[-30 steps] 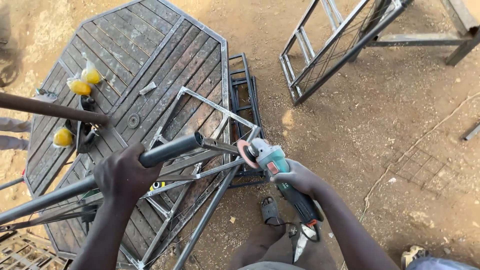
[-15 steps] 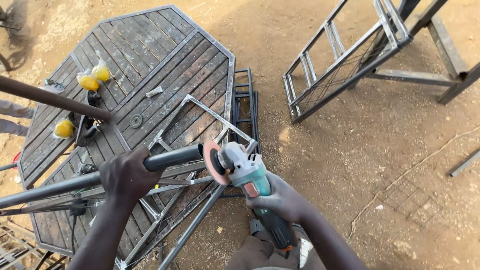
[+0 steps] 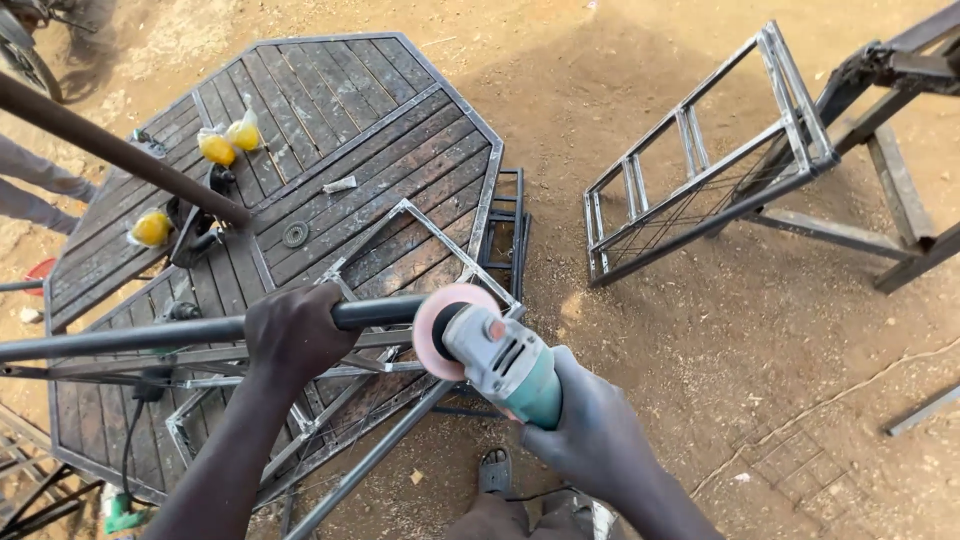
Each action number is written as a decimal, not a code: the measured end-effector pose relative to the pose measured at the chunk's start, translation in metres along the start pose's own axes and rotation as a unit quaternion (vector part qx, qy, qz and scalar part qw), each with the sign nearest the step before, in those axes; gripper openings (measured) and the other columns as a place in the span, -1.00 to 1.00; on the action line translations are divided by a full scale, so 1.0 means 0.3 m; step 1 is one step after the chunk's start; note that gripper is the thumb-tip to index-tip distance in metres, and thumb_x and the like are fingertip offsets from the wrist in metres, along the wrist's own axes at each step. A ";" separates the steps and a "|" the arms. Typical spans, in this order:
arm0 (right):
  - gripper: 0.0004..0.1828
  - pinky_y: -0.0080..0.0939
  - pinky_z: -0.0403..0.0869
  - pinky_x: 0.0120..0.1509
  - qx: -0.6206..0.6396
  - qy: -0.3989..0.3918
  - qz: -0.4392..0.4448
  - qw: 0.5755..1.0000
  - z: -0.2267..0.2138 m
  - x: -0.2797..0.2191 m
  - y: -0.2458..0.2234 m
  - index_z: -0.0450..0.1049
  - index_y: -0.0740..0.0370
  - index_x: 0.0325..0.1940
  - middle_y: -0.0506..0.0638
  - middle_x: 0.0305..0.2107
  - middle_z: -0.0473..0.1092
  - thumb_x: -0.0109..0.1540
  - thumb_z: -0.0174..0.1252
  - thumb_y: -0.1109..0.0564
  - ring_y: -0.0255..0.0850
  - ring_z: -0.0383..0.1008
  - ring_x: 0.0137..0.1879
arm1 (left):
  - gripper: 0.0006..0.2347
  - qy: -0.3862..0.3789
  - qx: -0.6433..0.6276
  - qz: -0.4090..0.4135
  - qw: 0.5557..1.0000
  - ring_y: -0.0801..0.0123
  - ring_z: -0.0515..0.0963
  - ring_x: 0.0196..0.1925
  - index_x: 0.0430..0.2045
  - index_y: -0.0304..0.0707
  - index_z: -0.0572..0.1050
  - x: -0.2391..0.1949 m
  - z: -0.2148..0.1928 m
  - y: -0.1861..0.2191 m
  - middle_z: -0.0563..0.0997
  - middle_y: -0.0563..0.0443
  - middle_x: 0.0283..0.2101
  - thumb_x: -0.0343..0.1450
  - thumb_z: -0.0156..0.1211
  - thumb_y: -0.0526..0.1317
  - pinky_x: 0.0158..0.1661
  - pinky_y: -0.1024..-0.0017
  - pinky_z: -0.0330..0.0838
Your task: Smoothing weld joints on a metal frame using a handheld angle grinder.
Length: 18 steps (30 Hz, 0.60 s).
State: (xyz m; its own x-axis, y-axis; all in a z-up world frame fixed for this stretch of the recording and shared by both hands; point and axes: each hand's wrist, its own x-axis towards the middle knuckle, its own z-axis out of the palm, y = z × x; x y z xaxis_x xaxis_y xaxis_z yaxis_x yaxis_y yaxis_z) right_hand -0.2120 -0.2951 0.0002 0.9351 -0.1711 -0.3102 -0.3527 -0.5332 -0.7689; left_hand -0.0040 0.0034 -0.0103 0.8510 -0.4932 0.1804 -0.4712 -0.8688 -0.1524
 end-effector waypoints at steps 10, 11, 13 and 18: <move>-0.37 0.16 0.47 -0.16 -0.126 0.083 0.054 0.987 0.130 0.011 0.088 0.38 -0.19 0.06 -0.06 -0.25 0.60 -0.08 0.34 -0.16 0.17 0.56 -0.13 | -0.69 0.011 -0.048 0.013 0.999 0.01 0.61 -0.63 -0.71 -0.06 0.48 0.052 -0.001 0.021 0.59 0.04 -0.67 0.40 0.06 0.06 -0.59 0.01 0.45; -0.41 0.15 0.47 -0.11 -0.137 0.069 0.075 0.985 0.123 0.014 0.074 0.38 -0.22 0.03 -0.10 -0.23 0.60 -0.06 0.32 -0.18 0.15 0.54 -0.07 | -0.69 0.007 -0.049 0.022 0.999 0.09 0.61 -0.66 -0.70 -0.04 0.50 0.063 -0.005 0.009 0.57 0.09 -0.70 0.42 0.09 0.05 -0.57 0.02 0.49; -0.45 0.13 0.47 -0.07 -0.154 0.054 0.095 0.982 0.133 0.011 0.097 0.38 -0.24 0.01 -0.13 -0.22 0.61 -0.04 0.30 -0.20 0.14 0.53 -0.01 | -0.69 0.005 -0.053 0.029 0.998 0.16 0.60 -0.69 -0.70 -0.02 0.51 0.070 -0.007 0.005 0.56 0.14 -0.72 0.45 0.12 0.04 -0.54 0.03 0.54; -0.49 0.01 0.44 -0.16 -0.046 0.142 0.100 0.984 0.159 -0.019 0.151 0.44 -0.01 -0.19 0.03 -0.40 0.62 -0.05 0.41 -0.26 0.17 0.57 -0.18 | -0.71 0.014 -0.057 0.037 0.998 0.02 0.64 -0.64 -0.63 -0.06 0.53 0.075 -0.023 0.020 0.60 0.05 -0.68 0.43 0.05 0.02 -0.59 0.00 0.52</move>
State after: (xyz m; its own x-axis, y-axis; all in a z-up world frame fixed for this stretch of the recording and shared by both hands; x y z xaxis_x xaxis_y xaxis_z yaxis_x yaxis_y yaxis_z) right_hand -0.2348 -0.2787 -0.0596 0.8239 -0.4974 -0.2715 -0.5379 -0.5358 -0.6508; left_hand 0.0107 -0.0132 -0.0003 0.8072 -0.5554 0.2000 -0.5566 -0.8289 -0.0555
